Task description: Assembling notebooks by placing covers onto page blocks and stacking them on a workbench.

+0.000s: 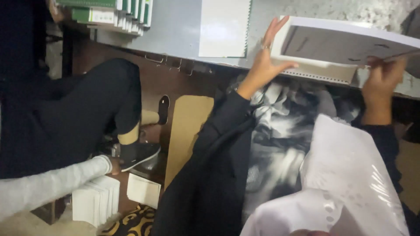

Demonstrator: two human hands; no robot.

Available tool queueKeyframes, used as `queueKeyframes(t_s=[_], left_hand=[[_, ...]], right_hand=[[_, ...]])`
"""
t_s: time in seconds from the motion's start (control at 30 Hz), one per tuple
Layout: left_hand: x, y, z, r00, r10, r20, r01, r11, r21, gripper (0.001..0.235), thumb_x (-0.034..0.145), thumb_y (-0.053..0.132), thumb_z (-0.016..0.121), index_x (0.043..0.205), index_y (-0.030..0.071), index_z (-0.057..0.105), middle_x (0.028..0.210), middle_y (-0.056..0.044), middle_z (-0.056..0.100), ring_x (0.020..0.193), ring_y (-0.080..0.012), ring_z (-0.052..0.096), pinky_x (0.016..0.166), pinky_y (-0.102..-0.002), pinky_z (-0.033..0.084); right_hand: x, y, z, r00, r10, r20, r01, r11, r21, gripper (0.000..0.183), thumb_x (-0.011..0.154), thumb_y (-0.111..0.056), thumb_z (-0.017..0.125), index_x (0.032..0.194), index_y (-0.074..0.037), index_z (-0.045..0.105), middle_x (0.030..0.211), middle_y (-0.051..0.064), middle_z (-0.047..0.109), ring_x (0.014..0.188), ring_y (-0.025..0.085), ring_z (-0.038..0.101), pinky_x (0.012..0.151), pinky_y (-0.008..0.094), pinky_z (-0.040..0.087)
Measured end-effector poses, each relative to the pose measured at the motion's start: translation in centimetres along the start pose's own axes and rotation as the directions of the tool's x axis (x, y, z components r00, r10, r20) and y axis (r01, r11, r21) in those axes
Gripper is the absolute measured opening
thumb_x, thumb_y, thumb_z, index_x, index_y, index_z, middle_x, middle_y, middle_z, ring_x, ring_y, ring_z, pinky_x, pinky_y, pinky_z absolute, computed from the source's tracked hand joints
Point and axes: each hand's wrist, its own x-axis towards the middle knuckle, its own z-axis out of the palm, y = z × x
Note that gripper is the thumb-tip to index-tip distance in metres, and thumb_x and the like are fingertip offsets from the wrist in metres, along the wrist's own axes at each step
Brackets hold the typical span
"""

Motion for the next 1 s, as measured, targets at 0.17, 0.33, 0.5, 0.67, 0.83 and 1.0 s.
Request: queueKeyframes(t_s=[0.17,0.33,0.5,0.67,0.83,1.0], left_hand=[[1.4,-2.0,0.2,0.997,-0.03,0.071,0.033,0.998,-0.046,0.056,0.106,0.03,0.065,0.154,0.011,0.042,0.154,-0.012,0.057,0.144,-0.03,0.058,0.123,-0.04,0.045],[0.1,-6.1,1.4,0.992,-0.122,-0.008,0.122,0.992,0.027,0.046,0.105,0.026,0.055,0.142,0.0,0.052,0.142,-0.018,0.062,0.137,-0.0303,0.057,0.118,-0.037,0.04],[-0.4,-4.6,0.8,0.996,-0.069,0.06,0.071,0.997,-0.031,0.047,0.111,0.026,0.045,0.153,0.006,0.039,0.15,-0.016,0.056,0.142,-0.0325,0.055,0.123,-0.042,0.041],[-0.7,-4.2,0.1,0.993,-0.067,0.097,0.074,0.994,-0.076,0.045,0.113,0.032,0.041,0.129,-0.003,0.064,0.152,-0.017,0.051,0.147,-0.0318,0.046,0.127,-0.042,0.032],[-0.9,-7.1,0.9,0.996,-0.077,0.04,0.078,0.997,-0.012,0.051,0.111,0.031,0.043,0.148,-0.005,0.045,0.152,-0.023,0.053,0.147,-0.0343,0.047,0.129,-0.043,0.029],[-1.0,-7.0,1.1,0.999,-0.036,0.034,0.036,0.999,-0.016,0.049,0.113,0.026,0.042,0.151,-0.004,0.041,0.153,-0.021,0.051,0.149,-0.0322,0.045,0.131,-0.041,0.027]], right_hand=[[1.4,-7.0,4.8,0.971,-0.218,0.103,0.201,0.968,0.149,0.035,0.107,0.014,0.046,0.141,0.01,0.042,0.134,0.029,0.052,0.128,0.035,0.048,0.116,0.046,0.037],[-1.0,0.2,3.6,0.98,-0.109,0.164,0.142,0.968,-0.206,0.037,0.108,0.007,0.048,0.143,0.014,0.039,0.134,0.034,0.046,0.13,0.045,0.045,0.117,0.049,0.028],[0.7,-6.3,4.3,0.952,-0.168,0.255,0.217,0.96,-0.177,0.028,0.105,0.011,0.048,0.133,0.016,0.047,0.126,0.036,0.053,0.121,0.048,0.05,0.108,0.054,0.036],[0.1,-5.0,3.7,0.968,-0.038,0.247,0.074,0.988,-0.139,0.02,0.112,0.007,0.054,0.131,0.011,0.051,0.119,0.029,0.06,0.112,0.039,0.06,0.097,0.047,0.046],[0.4,-5.5,3.8,0.963,-0.035,0.266,0.063,0.993,-0.099,0.02,0.114,0.005,0.055,0.133,0.01,0.049,0.124,0.027,0.057,0.12,0.039,0.056,0.103,0.047,0.043],[0.4,-5.9,3.9,0.957,-0.07,0.281,0.102,0.99,-0.101,0.022,0.115,0.005,0.052,0.135,0.012,0.046,0.126,0.03,0.053,0.122,0.041,0.053,0.105,0.049,0.04]])
